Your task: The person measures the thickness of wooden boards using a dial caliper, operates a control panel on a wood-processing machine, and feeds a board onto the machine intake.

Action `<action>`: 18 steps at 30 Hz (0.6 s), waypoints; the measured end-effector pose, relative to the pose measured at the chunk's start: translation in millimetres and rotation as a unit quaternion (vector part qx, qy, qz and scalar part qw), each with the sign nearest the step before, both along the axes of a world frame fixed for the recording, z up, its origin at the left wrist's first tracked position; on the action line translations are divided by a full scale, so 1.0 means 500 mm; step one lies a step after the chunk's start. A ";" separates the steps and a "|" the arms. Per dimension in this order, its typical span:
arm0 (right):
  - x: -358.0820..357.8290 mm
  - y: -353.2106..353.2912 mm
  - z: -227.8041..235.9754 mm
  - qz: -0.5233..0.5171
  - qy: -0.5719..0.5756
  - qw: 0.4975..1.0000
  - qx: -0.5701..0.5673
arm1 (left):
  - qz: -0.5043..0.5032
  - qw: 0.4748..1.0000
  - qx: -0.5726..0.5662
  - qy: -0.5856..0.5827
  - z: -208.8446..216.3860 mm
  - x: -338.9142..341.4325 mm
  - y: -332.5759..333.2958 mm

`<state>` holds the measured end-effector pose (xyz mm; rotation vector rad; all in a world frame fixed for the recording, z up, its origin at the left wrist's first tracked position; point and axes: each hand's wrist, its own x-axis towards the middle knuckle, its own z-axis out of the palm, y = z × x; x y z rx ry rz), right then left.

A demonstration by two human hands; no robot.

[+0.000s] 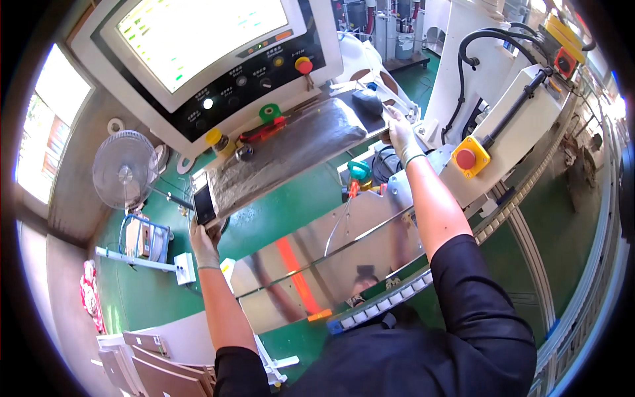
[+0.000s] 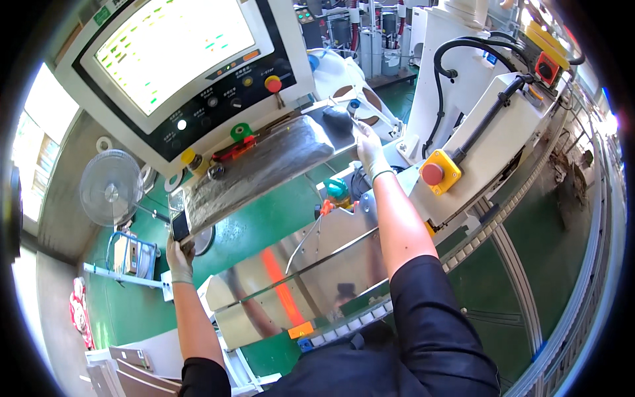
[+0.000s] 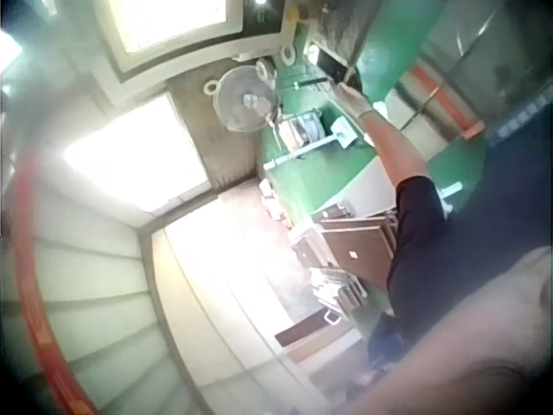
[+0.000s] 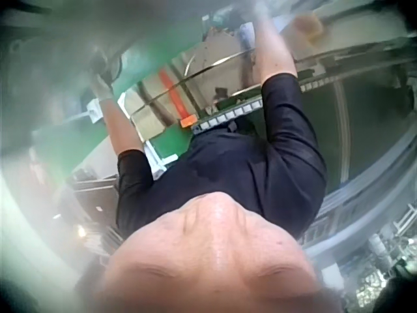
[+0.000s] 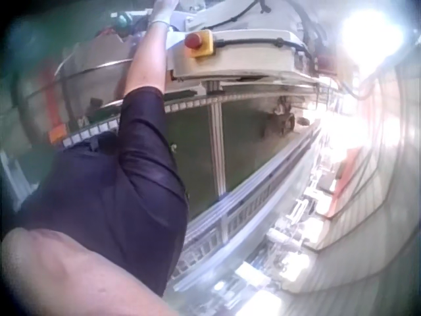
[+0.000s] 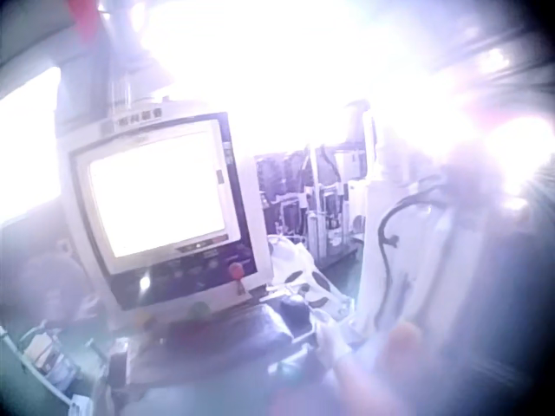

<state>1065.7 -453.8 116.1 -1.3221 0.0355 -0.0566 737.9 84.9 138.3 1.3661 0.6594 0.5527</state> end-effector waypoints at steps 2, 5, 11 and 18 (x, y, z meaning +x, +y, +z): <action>-0.026 0.000 0.008 -0.009 0.007 1.000 0.009 | -0.011 1.000 -0.003 0.002 0.002 0.000 0.007; -0.083 0.011 0.036 -0.016 0.032 0.999 0.004 | 0.012 1.000 -0.004 0.006 -0.005 -0.023 0.017; -0.206 -0.021 0.015 -0.021 -0.007 0.999 0.029 | 0.028 1.000 -0.002 -0.002 -0.025 -0.139 -0.021; -0.227 -0.075 -0.049 -0.018 -0.055 0.996 -0.068 | 0.093 0.995 -0.006 -0.048 -0.032 -0.193 -0.088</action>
